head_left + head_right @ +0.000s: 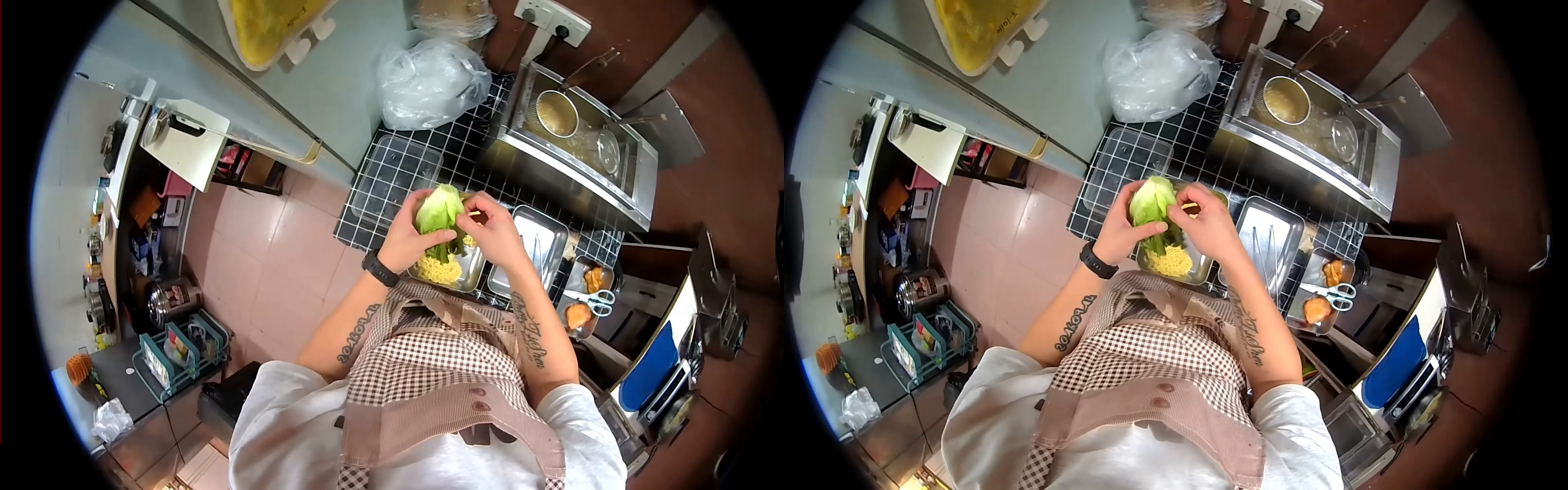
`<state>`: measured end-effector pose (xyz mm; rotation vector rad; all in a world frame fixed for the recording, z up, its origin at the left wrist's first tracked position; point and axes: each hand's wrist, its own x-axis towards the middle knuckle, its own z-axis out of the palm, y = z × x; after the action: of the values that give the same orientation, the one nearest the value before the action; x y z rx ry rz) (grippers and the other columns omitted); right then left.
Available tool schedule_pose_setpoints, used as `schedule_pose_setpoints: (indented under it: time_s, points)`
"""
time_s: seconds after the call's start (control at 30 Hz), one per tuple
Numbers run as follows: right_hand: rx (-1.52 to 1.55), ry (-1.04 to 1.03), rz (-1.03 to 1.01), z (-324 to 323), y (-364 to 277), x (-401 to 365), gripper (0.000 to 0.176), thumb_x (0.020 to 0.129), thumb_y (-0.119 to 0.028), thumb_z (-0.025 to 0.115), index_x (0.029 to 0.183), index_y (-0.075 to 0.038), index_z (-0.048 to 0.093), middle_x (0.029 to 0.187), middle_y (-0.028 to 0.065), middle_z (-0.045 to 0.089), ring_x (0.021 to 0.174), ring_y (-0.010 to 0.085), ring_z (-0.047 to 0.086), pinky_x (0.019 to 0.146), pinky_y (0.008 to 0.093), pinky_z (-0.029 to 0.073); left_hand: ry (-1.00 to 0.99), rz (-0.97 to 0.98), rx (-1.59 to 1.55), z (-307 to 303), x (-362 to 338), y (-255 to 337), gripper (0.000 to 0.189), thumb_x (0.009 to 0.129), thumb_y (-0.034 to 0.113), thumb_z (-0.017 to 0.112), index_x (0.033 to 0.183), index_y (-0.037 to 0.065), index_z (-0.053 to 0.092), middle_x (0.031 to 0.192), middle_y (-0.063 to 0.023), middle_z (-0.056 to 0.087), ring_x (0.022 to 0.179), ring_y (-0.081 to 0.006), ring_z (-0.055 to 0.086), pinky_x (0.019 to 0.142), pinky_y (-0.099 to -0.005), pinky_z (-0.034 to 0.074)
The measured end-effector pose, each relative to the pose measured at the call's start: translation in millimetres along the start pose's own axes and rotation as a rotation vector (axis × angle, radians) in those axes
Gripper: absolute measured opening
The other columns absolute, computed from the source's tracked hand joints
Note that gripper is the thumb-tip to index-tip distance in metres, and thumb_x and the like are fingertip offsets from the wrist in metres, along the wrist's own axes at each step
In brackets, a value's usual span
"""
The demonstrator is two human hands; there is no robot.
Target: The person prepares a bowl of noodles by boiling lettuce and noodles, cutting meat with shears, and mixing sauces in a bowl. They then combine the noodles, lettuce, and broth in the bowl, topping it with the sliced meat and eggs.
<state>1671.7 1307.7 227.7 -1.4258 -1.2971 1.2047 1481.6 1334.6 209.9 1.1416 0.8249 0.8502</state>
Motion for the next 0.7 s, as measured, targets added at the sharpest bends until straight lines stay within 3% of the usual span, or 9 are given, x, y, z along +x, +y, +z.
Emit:
schedule_pose_setpoints:
  time_s: [0.07,0.13,0.23,0.3,0.33,0.4,0.5,0.6,0.7]
  points:
    - [-0.066,-0.051,0.021,-22.6,-10.5,-10.1,0.016,0.085,-0.011,0.069,0.085,0.001,0.058,0.087,0.0062,0.058,0.077,0.0135,0.060,0.072,0.0275,0.050,-0.098,-0.092,0.062,1.8,1.4,5.7,0.070,0.077,0.010,0.084,0.135,-0.002,0.045,0.122,-0.0091,0.059,0.110,-0.0166,0.058,0.095,-0.0306,0.049]
    - [-0.062,-0.052,0.062,-47.1,-17.3,-20.6,0.017,0.079,-0.011,0.068,0.081,0.000,0.055,0.073,0.0064,0.055,0.068,0.0123,0.055,0.065,0.0278,0.048,-0.123,-0.108,-0.025,3.7,6.0,0.7,0.059,0.078,0.007,0.082,0.127,-0.003,0.053,0.115,-0.0075,0.063,0.105,-0.0140,0.060,0.091,-0.0290,0.051]
    - [-0.330,0.040,0.046,-78.8,-27.4,-34.9,0.018,0.074,-0.012,0.066,0.079,0.000,0.053,0.061,0.0080,0.049,0.058,0.0128,0.048,0.056,0.0293,0.043,-0.140,-0.073,0.187,13.9,11.4,16.1,0.050,0.079,0.004,0.079,0.123,-0.001,0.056,0.109,-0.0061,0.065,0.100,-0.0131,0.062,0.088,-0.0278,0.052]
    - [-0.333,0.077,0.102,-101.6,-34.4,-45.3,0.016,0.076,-0.010,0.066,0.079,0.000,0.054,0.064,0.0089,0.053,0.059,0.0127,0.048,0.057,0.0287,0.044,-0.132,0.000,0.289,12.3,19.9,17.4,0.048,0.079,0.001,0.077,0.123,0.000,0.057,0.109,-0.0060,0.066,0.100,-0.0131,0.062,0.088,-0.0277,0.052]
    - [-0.306,0.120,0.116,-108.0,-32.0,-50.0,0.015,0.077,-0.009,0.065,0.080,0.000,0.054,0.065,0.0085,0.055,0.059,0.0120,0.049,0.058,0.0280,0.044,-0.147,-0.022,0.139,12.2,21.7,20.0,0.047,0.081,0.003,0.076,0.124,0.000,0.057,0.112,-0.0066,0.065,0.101,-0.0136,0.062,0.090,-0.0284,0.052]
    - [-0.074,0.258,0.080,-111.7,-15.6,-51.3,0.009,0.084,-0.006,0.062,0.087,-0.002,0.054,0.071,0.0005,0.058,0.064,0.0071,0.051,0.061,0.0239,0.044,-0.197,-0.183,-0.070,16.7,21.4,32.9,0.051,0.086,0.005,0.072,0.133,0.000,0.051,0.122,-0.0084,0.062,0.109,-0.0166,0.061,0.096,-0.0317,0.051]
    - [0.394,0.315,0.003,-93.4,20.3,-43.8,0.006,0.091,-0.005,0.057,0.091,-0.009,0.052,0.082,-0.0063,0.051,0.075,0.0046,0.047,0.066,0.0208,0.039,-0.198,-0.276,-0.421,38.5,15.7,33.5,0.056,0.090,0.005,0.066,0.141,0.001,0.043,0.132,-0.0095,0.057,0.120,-0.0199,0.058,0.103,-0.0346,0.047]
    - [0.765,0.188,0.163,-67.7,15.3,-44.8,0.014,0.090,-0.007,0.063,0.101,-0.008,0.055,0.089,-0.0039,0.056,0.082,0.0057,0.052,0.074,0.0210,0.043,-0.230,-0.274,-0.450,52.3,15.7,21.5,0.058,0.092,0.002,0.061,0.145,0.002,0.038,0.137,-0.0102,0.054,0.127,-0.0217,0.053,0.107,-0.0363,0.044]
    - [0.722,0.211,0.091,-53.1,-3.1,-44.1,0.029,0.086,-0.008,0.072,0.111,-0.004,0.057,0.095,-0.0007,0.061,0.088,0.0083,0.056,0.080,0.0239,0.047,-0.178,-0.266,-0.406,60.9,13.1,16.7,0.054,0.093,0.002,0.060,0.144,0.001,0.041,0.135,-0.0095,0.055,0.124,-0.0206,0.055,0.105,-0.0348,0.044]
